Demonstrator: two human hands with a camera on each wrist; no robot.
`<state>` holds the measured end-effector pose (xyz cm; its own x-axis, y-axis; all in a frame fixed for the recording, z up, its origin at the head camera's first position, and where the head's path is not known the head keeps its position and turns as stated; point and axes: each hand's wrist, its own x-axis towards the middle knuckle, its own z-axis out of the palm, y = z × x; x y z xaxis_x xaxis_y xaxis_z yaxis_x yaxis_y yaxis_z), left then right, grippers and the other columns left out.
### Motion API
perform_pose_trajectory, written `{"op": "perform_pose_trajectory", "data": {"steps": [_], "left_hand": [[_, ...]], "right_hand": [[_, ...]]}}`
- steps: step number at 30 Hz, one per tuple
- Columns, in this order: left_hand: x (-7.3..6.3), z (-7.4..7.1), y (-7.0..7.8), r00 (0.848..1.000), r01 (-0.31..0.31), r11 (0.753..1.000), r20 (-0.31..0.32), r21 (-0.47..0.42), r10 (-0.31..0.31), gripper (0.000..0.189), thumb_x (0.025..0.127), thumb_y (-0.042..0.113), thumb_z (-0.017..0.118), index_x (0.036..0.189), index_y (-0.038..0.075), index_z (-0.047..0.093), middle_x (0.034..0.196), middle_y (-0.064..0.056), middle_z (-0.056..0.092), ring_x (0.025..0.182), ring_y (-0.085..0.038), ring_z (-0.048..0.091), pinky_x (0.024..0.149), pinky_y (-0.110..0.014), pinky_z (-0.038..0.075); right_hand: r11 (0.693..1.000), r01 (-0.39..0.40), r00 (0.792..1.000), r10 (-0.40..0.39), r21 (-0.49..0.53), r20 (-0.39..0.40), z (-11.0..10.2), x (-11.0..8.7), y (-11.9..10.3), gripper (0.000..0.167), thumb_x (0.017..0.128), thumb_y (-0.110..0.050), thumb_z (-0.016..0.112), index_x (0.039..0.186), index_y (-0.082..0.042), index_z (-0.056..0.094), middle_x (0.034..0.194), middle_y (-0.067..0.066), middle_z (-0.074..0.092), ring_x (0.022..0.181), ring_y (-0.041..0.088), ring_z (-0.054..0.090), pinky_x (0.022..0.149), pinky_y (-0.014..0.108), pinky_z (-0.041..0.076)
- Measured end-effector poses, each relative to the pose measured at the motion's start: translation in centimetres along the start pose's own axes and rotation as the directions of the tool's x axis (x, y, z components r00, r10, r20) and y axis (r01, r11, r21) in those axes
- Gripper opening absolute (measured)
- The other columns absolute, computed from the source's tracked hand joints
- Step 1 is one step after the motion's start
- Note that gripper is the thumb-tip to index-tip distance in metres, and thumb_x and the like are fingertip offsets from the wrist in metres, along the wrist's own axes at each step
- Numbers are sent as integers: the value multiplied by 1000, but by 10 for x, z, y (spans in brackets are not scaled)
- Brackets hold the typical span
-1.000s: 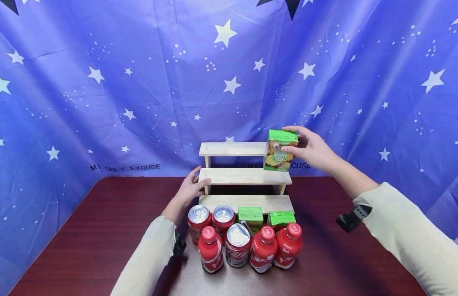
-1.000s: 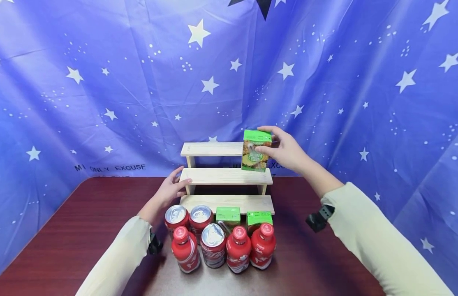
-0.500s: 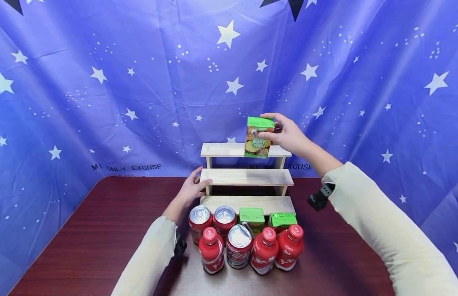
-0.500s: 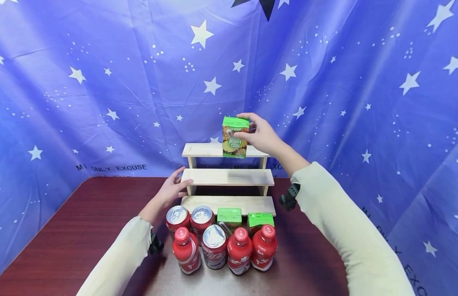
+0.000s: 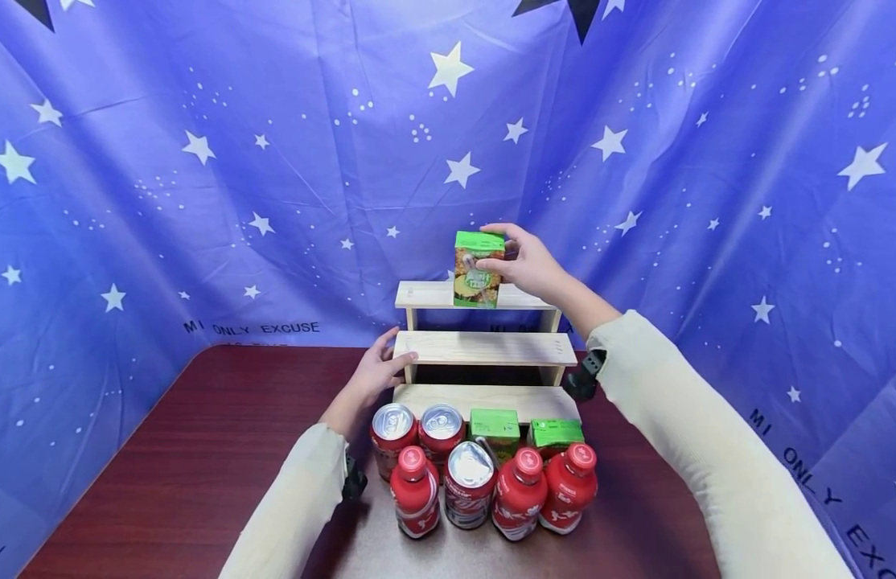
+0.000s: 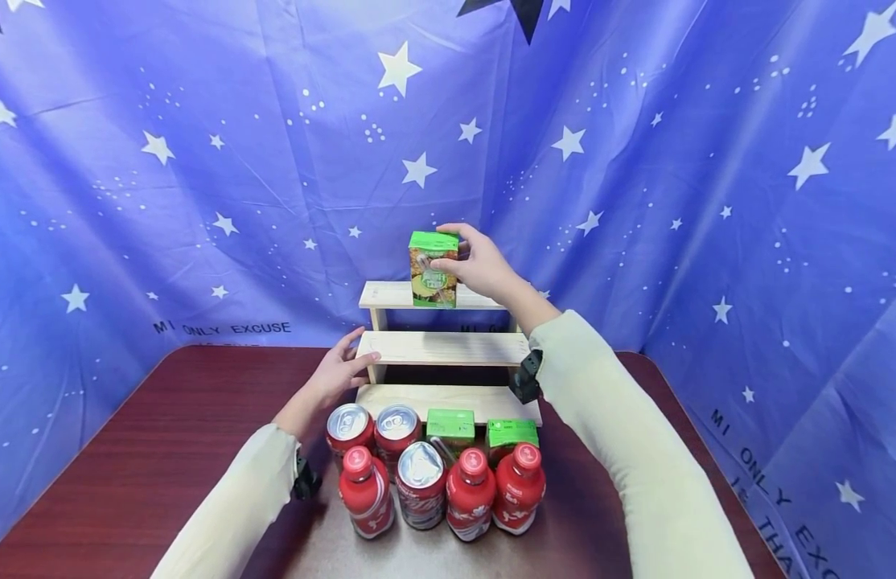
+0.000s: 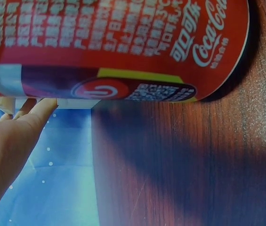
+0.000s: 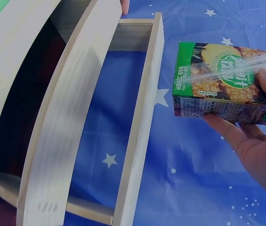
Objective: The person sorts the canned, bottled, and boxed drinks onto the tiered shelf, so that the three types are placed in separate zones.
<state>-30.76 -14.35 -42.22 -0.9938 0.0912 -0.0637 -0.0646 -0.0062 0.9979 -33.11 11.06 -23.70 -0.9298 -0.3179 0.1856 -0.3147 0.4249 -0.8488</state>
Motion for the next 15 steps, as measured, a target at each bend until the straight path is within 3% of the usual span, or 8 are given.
{"op": "perform_pose_trajectory", "data": {"steps": [12,15], "left_hand": [[2,-1,-2,1000,17,1000,-11,0,-17,74,89,8,61,150,16,19,140,-20,44,108,-23,53,69,-31,51],[2,0,-2,1000,21,1000,-13,-1,-21,73,89,8,61,150,17,20,141,-19,44,112,-25,52,74,-35,52]], "right_hand": [[999,12,1000,-12,35,-13,21,17,0,57,88,-17,65,139,-20,40,115,17,49,99,28,56,81,40,55],[999,14,1000,-13,32,-20,25,20,1,57,88,-17,65,139,-19,41,115,17,50,99,27,56,80,39,55]]}}
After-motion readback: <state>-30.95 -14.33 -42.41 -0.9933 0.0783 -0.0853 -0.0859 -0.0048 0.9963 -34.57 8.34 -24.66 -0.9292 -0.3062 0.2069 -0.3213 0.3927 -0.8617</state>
